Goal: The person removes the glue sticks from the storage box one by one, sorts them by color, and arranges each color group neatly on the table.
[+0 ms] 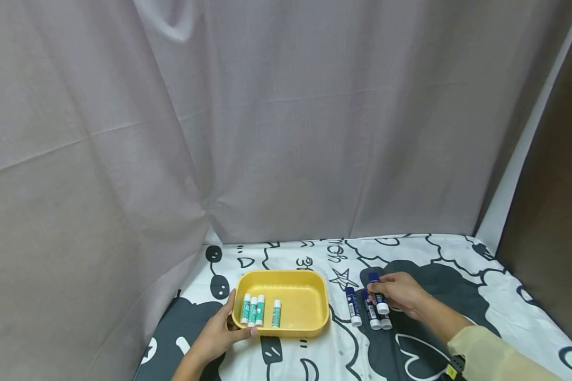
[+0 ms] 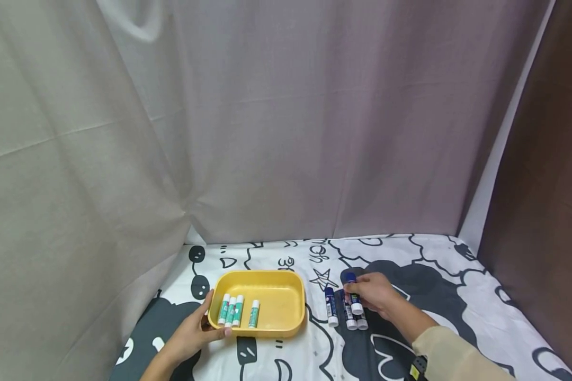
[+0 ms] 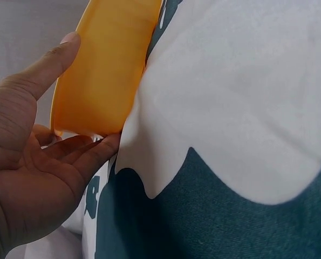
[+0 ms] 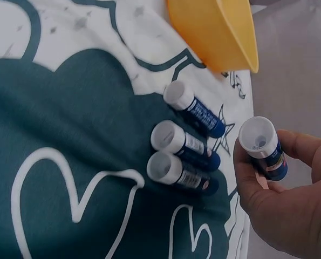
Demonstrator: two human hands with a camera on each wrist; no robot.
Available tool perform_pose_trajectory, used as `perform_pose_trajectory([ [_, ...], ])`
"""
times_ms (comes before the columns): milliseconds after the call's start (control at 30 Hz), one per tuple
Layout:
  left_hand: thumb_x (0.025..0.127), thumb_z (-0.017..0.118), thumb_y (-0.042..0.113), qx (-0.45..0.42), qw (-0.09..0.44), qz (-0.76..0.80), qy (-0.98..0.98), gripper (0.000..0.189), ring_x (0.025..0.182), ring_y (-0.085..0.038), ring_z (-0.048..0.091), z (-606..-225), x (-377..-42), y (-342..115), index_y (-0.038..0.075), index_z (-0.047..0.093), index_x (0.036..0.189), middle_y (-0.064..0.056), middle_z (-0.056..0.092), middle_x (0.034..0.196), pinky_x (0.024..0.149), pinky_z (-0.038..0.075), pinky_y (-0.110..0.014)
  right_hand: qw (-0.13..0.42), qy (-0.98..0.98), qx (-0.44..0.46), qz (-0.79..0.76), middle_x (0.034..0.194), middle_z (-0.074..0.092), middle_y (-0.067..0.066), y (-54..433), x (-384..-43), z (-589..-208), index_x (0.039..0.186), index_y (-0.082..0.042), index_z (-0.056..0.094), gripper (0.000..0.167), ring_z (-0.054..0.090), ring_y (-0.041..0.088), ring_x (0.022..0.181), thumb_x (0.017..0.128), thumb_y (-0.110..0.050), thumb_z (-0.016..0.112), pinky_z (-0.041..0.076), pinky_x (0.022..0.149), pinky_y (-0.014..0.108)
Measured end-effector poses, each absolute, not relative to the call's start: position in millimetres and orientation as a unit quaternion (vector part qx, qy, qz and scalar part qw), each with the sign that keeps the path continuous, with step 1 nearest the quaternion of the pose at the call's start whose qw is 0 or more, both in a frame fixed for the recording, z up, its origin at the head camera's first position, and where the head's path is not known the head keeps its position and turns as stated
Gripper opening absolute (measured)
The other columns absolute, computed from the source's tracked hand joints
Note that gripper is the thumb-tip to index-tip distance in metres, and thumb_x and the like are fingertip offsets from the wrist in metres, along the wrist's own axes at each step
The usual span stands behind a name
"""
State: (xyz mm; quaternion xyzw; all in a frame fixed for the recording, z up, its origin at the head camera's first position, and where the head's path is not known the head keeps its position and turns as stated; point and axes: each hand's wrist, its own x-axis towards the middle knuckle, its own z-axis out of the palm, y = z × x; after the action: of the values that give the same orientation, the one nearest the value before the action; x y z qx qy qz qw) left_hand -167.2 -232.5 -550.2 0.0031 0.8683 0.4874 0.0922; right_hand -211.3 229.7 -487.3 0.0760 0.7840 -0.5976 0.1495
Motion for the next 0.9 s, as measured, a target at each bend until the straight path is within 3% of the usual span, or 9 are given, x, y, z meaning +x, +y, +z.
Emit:
perform_pose_trajectory([
  [267, 0.079, 0.102, 0.044, 0.008, 0.096, 0.495, 0.864, 0.138, 0.144, -0.038, 0.061, -549.5, -166.7, -233.3, 0.008, 0.013, 0.178, -0.028, 0.045, 0.172, 0.121, 0.048, -0.062, 0.14, 0.797, 0.087, -0.581, 0.097, 0.079, 0.016, 243.2, -211.6, -498.1, 0.123, 0.02, 0.061, 0.033, 0.076, 0.018, 0.085, 0.106, -0.007, 0.069, 0.064, 0.075, 0.034],
  [433, 0.079, 0.102, 0.043, 0.011, 0.095, 0.497, 0.862, 0.138, 0.142, -0.035, 0.062, -550.4, -166.6, -233.7, 0.008, 0.013, 0.178, -0.028, 0.046, 0.171, 0.119, 0.049, -0.06, 0.137, 0.827, 0.1, -0.536, 0.12, 0.071, 0.036, 250.3, -211.6, -507.1, 0.142, 0.029, 0.047, 0.06, 0.076, 0.024, 0.097, 0.104, -0.01, 0.073, 0.068, 0.089, 0.046],
  [533, 0.078, 0.102, 0.045, 0.003, 0.098, 0.492, 0.865, 0.139, 0.144, -0.038, 0.062, -550.6, -167.8, -233.6, 0.01, 0.014, 0.179, -0.027, 0.045, 0.172, 0.121, 0.048, -0.063, 0.134, 0.835, 0.103, -0.524, 0.125, 0.068, 0.04, 255.1, -211.2, -513.7, 0.146, 0.031, 0.041, 0.068, 0.075, 0.025, 0.098, 0.103, -0.01, 0.074, 0.068, 0.09, 0.047],
  [767, 0.074, 0.102, 0.052, -0.018, 0.108, 0.472, 0.875, 0.142, 0.146, -0.044, 0.06, -552.6, -171.5, -232.1, 0.013, 0.015, 0.179, -0.026, 0.043, 0.173, 0.122, 0.047, -0.066, 0.129, 0.843, 0.113, -0.51, 0.116, 0.069, 0.036, 265.7, -209.0, -525.6, 0.138, 0.03, 0.048, 0.063, 0.073, 0.022, 0.092, 0.099, -0.011, 0.075, 0.067, 0.081, 0.041],
  [900, 0.073, 0.102, 0.053, -0.017, 0.107, 0.472, 0.875, 0.143, 0.146, -0.044, 0.06, -554.1, -171.3, -232.6, 0.013, 0.015, 0.179, -0.026, 0.043, 0.173, 0.122, 0.046, -0.066, 0.127, 0.841, 0.133, -0.509, 0.1, 0.072, 0.021, 269.4, -208.0, -531.4, 0.129, 0.024, 0.055, 0.053, 0.071, 0.018, 0.082, 0.096, -0.012, 0.078, 0.065, 0.07, 0.035],
])
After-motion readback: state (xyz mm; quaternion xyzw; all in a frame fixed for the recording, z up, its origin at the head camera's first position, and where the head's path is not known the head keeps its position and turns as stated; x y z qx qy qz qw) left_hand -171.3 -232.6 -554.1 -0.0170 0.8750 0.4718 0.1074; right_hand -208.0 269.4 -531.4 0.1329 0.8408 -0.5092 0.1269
